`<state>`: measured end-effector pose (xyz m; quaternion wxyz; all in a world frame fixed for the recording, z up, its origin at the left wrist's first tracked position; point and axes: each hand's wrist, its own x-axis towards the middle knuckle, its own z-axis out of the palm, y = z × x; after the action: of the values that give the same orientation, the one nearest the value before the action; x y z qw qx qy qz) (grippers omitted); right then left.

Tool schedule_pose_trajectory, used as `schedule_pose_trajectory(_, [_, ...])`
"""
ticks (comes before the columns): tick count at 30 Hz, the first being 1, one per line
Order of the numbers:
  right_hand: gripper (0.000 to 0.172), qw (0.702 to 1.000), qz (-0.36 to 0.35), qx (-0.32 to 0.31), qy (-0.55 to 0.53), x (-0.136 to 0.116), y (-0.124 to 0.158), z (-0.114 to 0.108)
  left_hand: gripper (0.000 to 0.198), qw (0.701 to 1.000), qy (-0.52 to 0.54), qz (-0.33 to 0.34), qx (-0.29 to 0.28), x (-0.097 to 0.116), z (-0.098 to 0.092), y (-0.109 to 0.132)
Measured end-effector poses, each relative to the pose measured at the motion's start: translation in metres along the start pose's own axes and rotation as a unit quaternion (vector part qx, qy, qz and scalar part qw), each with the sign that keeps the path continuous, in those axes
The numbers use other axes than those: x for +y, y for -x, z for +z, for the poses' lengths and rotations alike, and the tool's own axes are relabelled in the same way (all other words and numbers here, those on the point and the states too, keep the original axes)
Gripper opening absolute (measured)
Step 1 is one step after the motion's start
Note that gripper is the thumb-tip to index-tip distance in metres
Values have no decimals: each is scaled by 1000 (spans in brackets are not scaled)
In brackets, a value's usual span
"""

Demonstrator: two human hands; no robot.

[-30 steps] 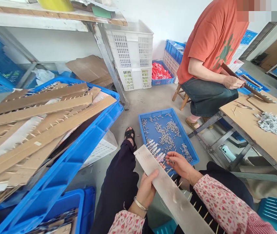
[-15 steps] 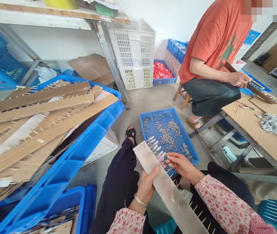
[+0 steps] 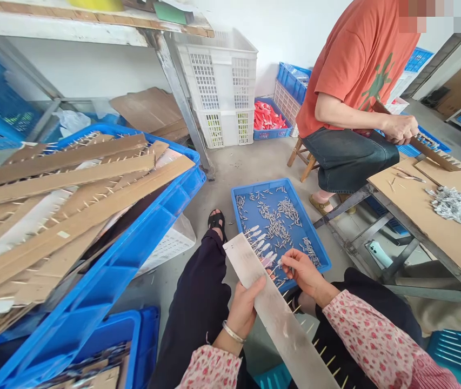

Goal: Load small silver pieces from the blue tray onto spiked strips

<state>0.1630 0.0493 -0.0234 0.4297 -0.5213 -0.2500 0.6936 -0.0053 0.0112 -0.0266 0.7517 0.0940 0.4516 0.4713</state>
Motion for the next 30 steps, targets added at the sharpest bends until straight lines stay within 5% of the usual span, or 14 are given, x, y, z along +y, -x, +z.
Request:
schedule_pose_trajectory(22, [35,995,-8,1,101,2,4,7,41,999,-35,17,6,2,3,1])
schedule_pose_trajectory(30, [39,998,-19,20,61,16,10,15,38,998,-41,27,43,-4,1,1])
